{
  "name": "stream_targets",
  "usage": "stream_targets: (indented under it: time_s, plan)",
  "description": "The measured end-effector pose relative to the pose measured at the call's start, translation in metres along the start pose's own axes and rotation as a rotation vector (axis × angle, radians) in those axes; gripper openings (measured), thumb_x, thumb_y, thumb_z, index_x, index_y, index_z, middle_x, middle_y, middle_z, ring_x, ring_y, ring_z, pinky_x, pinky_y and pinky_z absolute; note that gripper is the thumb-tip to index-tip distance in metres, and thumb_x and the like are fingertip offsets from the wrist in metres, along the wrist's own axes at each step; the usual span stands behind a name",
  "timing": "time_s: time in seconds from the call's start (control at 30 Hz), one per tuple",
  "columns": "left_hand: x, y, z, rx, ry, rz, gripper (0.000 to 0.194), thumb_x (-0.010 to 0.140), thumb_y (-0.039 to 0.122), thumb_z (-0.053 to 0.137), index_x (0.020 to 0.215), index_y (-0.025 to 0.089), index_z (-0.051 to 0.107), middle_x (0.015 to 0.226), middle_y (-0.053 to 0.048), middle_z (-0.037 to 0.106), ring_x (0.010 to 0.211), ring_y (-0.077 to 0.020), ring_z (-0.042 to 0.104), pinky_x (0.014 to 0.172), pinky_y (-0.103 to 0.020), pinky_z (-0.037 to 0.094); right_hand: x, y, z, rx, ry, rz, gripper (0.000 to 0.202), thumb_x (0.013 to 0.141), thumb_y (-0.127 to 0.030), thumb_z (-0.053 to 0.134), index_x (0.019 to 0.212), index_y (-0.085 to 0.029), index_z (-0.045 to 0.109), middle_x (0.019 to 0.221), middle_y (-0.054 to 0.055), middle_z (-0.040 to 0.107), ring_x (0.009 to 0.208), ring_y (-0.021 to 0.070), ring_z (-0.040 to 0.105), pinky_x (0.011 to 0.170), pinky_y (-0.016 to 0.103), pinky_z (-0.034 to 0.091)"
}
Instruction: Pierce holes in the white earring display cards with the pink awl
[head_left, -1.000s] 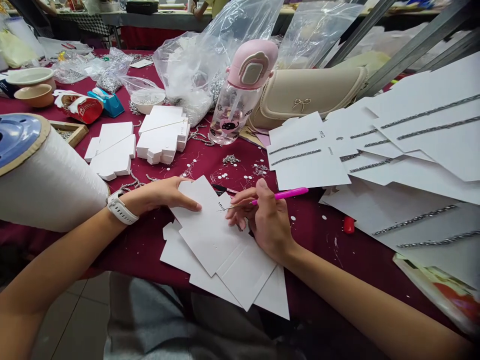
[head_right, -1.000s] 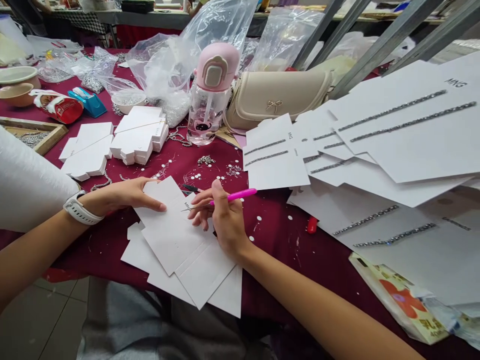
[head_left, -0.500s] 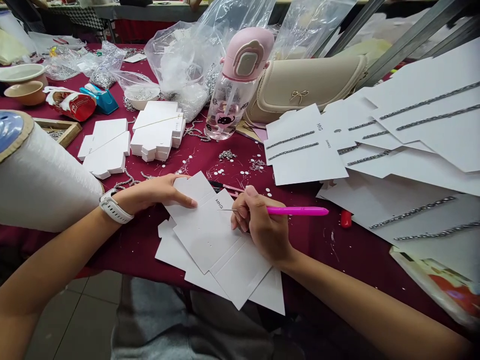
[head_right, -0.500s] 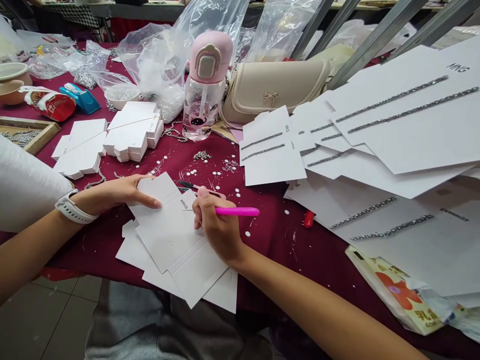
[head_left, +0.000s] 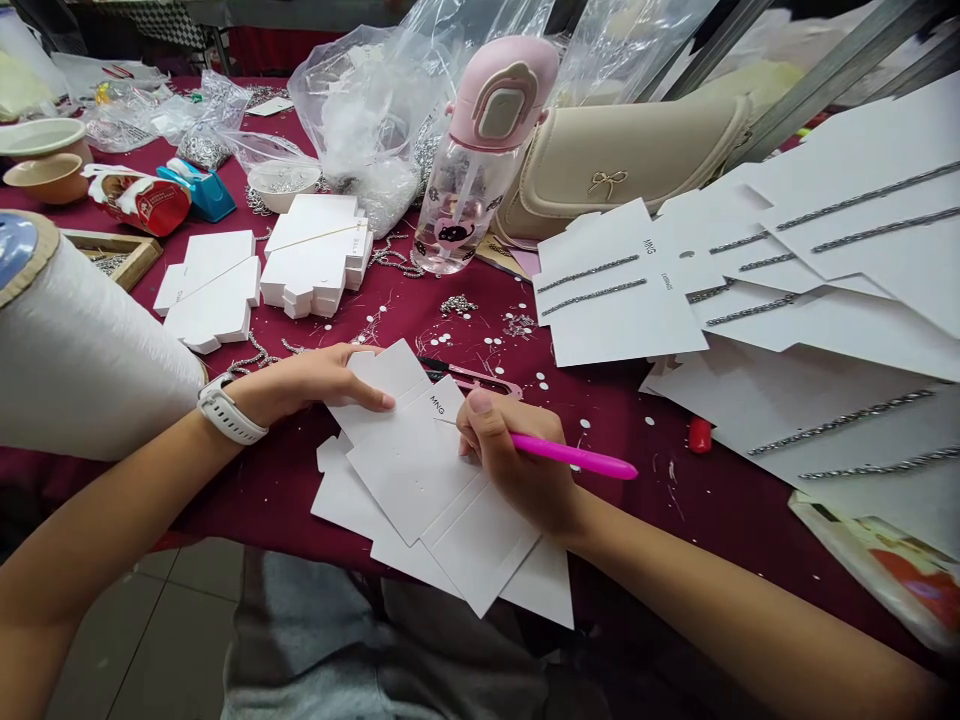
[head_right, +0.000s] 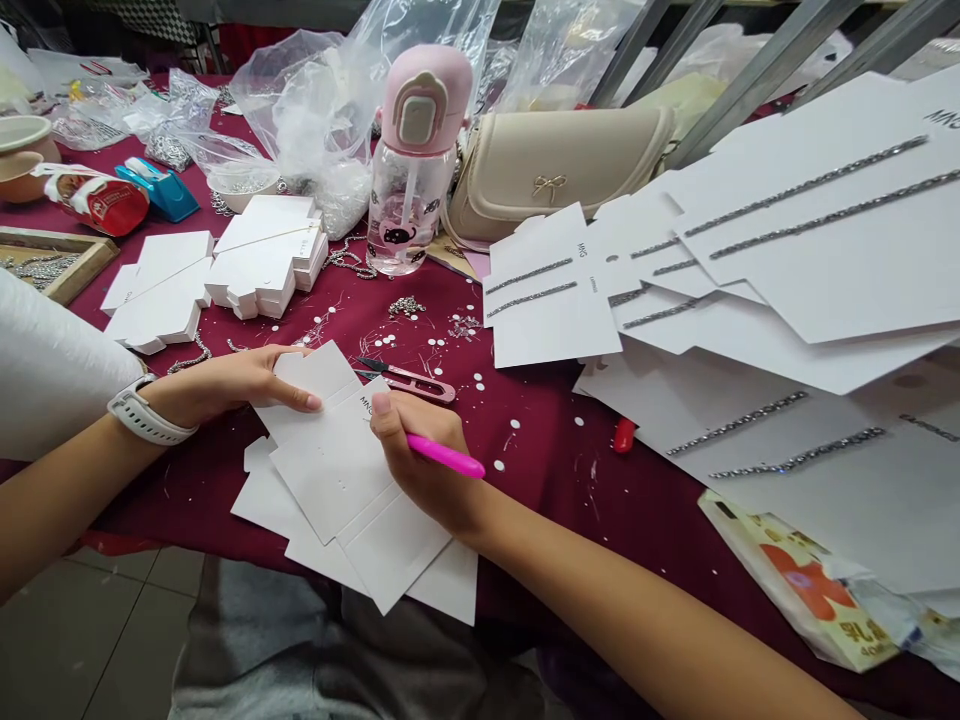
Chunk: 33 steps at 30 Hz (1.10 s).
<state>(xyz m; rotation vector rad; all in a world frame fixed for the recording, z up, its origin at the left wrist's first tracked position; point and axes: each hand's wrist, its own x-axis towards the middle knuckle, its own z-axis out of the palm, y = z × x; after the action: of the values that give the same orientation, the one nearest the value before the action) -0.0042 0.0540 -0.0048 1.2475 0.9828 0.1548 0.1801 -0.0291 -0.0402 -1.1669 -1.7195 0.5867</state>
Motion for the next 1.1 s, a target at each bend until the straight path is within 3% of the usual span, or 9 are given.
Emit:
stream_targets:
  time_s: [0.13,0.3,0.5,0.63,0.7,0.77,0.93,1.1]
  plan:
    - [-0.001,-0.001,0.000,-0.002,0.021,-0.018,0.049,0.056,0.026,0.074,0.101,0.017,0.057,0.088,-0.004,0.066,0.074,-0.0169,0.063,0.068,-0.028,0.050,0.001,-0.001,-0.001,-0.105,-0.038,-0.090,0.038,0.088,-0.024,0.028,0.051,-0.019,0.032,0.045,-0.002,0.037,0.041,0.0072,0.037,0.043,0.025,0.031]
    - [-0.001,0.001,0.002,0.000,0.016,0.002,0.045,0.056,0.025,0.073,0.099,0.018,0.059,0.088,-0.004,0.066,0.074,-0.0167,0.063,0.067,-0.027,0.050,0.001,0.000,0.000,-0.104,-0.065,-0.076,0.037,0.088,-0.024,0.030,0.051,-0.019,0.031,0.046,-0.003,0.036,0.042,0.0076,0.035,0.044,0.025,0.029]
    - [-0.001,0.005,0.006,0.005,0.076,0.015,0.037,0.060,0.032,0.071,0.091,0.015,0.061,0.087,-0.006,0.067,0.070,-0.0153,0.063,0.061,-0.024,0.049,0.000,0.000,-0.008,0.089,0.091,0.056,0.038,0.089,-0.029,0.030,0.052,-0.020,0.032,0.048,-0.002,0.035,0.046,0.0098,0.038,0.049,0.027,0.033]
    - [-0.003,0.006,0.009,0.017,0.165,0.037,0.041,0.061,0.044,0.067,0.090,0.015,0.062,0.081,-0.005,0.067,0.064,-0.0138,0.061,0.055,-0.022,0.047,0.011,-0.002,-0.019,-0.168,0.187,-0.020,0.026,0.074,-0.039,0.056,0.066,-0.021,0.039,0.068,0.001,0.044,0.065,0.0151,0.044,0.063,0.032,0.038]
    - [-0.003,0.005,0.011,0.040,0.209,0.038,0.043,0.060,0.047,0.067,0.089,0.015,0.062,0.078,-0.004,0.067,0.061,-0.0133,0.060,0.052,-0.021,0.045,0.016,0.000,-0.021,-0.248,0.135,-0.049,0.037,0.063,-0.042,0.067,0.074,-0.022,0.038,0.076,0.002,0.043,0.072,0.0170,0.044,0.067,0.033,0.039]
    - [-0.002,0.003,0.013,0.061,0.249,0.031,0.046,0.058,0.049,0.067,0.090,0.015,0.062,0.077,-0.004,0.066,0.061,-0.0134,0.059,0.050,-0.021,0.044,0.019,0.002,-0.020,-0.260,0.028,-0.047,0.043,0.060,-0.040,0.069,0.079,-0.022,0.037,0.080,0.002,0.042,0.074,0.0170,0.044,0.066,0.032,0.040]
    - [0.000,0.000,0.014,0.063,0.308,0.037,0.047,0.057,0.051,0.067,0.090,0.018,0.062,0.081,-0.003,0.066,0.063,-0.0132,0.060,0.050,-0.019,0.043,0.016,0.002,-0.019,-0.199,-0.086,0.035,0.026,0.072,-0.030,0.059,0.082,-0.022,0.036,0.081,0.002,0.042,0.074,0.0156,0.044,0.068,0.030,0.040]
    - [0.001,0.001,0.013,-0.001,0.193,0.062,0.040,0.061,0.048,0.066,0.087,0.017,0.064,0.080,-0.003,0.067,0.063,-0.0127,0.060,0.052,-0.019,0.044,0.016,-0.005,-0.024,-0.044,-0.111,0.216,0.011,0.079,-0.028,0.048,0.082,-0.021,0.039,0.086,0.002,0.047,0.069,0.0137,0.046,0.064,0.028,0.039]
